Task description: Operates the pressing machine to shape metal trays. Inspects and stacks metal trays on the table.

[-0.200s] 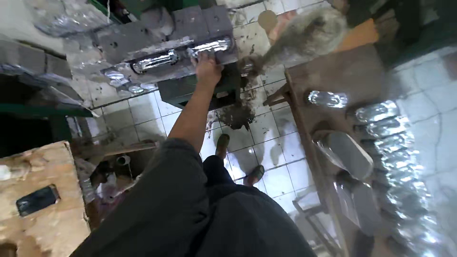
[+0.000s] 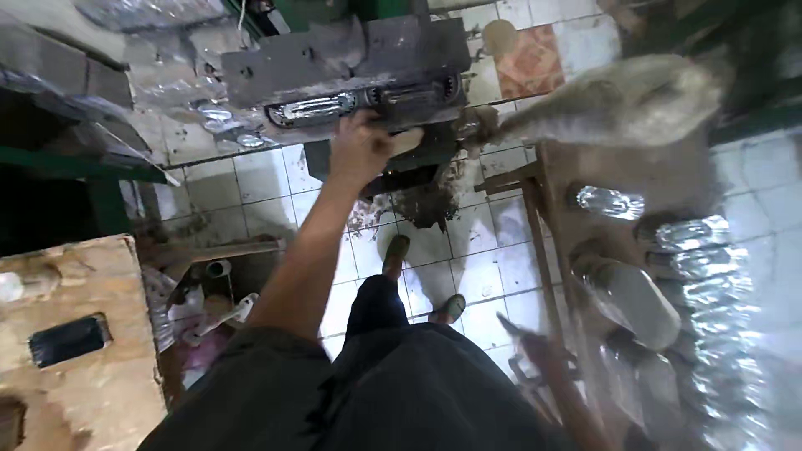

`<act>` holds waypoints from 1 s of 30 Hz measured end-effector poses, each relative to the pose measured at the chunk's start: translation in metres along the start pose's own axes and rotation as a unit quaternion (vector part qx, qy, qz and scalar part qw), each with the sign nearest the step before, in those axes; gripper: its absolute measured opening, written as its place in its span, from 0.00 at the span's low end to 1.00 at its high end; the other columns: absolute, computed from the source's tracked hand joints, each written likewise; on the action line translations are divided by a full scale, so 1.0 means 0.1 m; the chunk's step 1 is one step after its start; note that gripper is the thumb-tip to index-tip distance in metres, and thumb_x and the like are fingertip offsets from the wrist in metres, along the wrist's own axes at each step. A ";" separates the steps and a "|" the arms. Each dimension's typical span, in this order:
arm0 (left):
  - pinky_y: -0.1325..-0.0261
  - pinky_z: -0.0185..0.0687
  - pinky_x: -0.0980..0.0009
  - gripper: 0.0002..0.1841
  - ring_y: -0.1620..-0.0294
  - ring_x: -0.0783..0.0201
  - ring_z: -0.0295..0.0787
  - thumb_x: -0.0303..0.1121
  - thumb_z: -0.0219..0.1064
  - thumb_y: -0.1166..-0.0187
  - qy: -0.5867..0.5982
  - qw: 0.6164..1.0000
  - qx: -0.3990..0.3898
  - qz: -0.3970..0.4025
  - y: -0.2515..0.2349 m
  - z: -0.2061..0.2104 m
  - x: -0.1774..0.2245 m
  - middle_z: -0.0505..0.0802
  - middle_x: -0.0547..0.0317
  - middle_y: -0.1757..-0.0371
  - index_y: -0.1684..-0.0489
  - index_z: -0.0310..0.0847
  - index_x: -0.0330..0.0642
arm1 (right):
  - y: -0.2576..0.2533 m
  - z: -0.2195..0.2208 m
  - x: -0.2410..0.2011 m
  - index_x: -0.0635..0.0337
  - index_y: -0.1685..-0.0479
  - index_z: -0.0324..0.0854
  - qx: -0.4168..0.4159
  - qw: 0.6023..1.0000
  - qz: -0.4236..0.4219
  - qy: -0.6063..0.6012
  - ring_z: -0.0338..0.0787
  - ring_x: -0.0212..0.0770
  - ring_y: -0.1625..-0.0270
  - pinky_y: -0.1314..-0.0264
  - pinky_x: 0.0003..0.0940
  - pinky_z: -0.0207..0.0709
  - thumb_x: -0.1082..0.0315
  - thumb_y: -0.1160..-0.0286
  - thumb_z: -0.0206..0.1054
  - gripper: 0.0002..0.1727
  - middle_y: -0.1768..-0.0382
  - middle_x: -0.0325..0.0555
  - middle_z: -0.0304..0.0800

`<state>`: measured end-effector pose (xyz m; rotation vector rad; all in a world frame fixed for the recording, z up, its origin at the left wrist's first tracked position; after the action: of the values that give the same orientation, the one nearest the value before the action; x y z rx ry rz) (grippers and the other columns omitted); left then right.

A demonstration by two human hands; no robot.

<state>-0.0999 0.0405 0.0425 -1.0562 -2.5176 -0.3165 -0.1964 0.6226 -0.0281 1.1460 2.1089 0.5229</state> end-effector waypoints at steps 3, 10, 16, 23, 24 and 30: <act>0.15 0.36 0.21 0.14 0.11 0.32 0.57 0.44 0.68 0.20 -0.026 0.999 0.031 0.003 0.09 0.00 -1.01 0.75 0.46 0.15 0.48 0.92 0.48 | -1.15 -0.77 -1.84 0.55 0.27 0.84 -0.056 0.988 -0.069 0.125 0.87 0.66 0.31 0.28 0.68 0.75 0.72 0.12 0.54 0.21 0.33 0.64 0.88; 0.49 0.88 0.49 0.28 0.58 0.55 0.91 0.45 0.67 0.17 0.222 0.971 -0.010 -0.083 1.57 -0.39 -0.97 0.93 0.46 0.53 0.22 0.73 0.41 | -2.74 -1.36 -3.85 0.44 0.33 0.88 0.220 0.888 -0.345 0.211 0.78 0.65 0.20 0.28 0.66 0.77 0.81 0.35 0.70 0.29 0.20 0.49 0.81; 0.32 0.82 0.49 0.14 0.40 0.49 0.89 0.29 0.73 0.25 0.317 0.837 -0.351 -0.275 3.38 0.43 -1.45 0.92 0.40 0.42 0.46 0.89 0.32 | -3.09 -1.11 -4.50 0.39 0.35 0.90 0.178 0.899 -0.320 0.242 0.90 0.56 0.32 0.35 0.62 0.81 0.76 0.28 0.66 0.25 0.35 0.45 0.92; 0.42 0.85 0.64 0.18 0.49 0.66 0.87 0.30 0.69 0.23 0.427 0.791 -0.256 -0.355 3.76 0.59 -1.58 0.90 0.50 0.47 0.37 0.80 0.34 | -3.03 -1.08 -4.39 0.43 0.18 0.78 0.125 0.896 -0.367 0.216 0.70 0.53 0.13 0.11 0.51 0.64 0.85 0.28 0.59 0.37 0.17 0.43 0.76; 0.40 0.85 0.60 0.19 0.46 0.61 0.88 0.30 0.70 0.24 0.419 0.794 -0.242 -0.368 3.79 0.60 -1.61 0.90 0.46 0.44 0.35 0.80 0.33 | -3.01 -0.85 -4.47 0.42 0.19 0.79 0.175 0.889 -0.366 0.214 0.70 0.52 0.13 0.11 0.51 0.64 0.84 0.32 0.62 0.38 0.17 0.42 0.77; 0.30 0.81 0.58 0.20 0.34 0.60 0.86 0.33 0.60 0.11 0.437 0.726 -0.265 -0.460 4.02 0.55 -1.46 0.88 0.45 0.31 0.25 0.77 0.34 | -2.60 0.56 -6.06 0.32 0.22 0.80 0.169 0.910 -0.322 0.199 0.77 0.45 0.20 0.10 0.47 0.58 0.65 0.19 0.62 0.26 0.26 0.37 0.86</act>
<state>0.2683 0.2447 -0.0479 0.3502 -1.8111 -1.4658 -0.0706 -0.0267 -0.0055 0.4521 2.8345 0.0733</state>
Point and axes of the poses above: each hand's wrist, its own y-axis away from the middle knuckle, its own z-axis out of the palm, x = y × z, the point moved 2 cm from there along -y, towards the middle knuckle
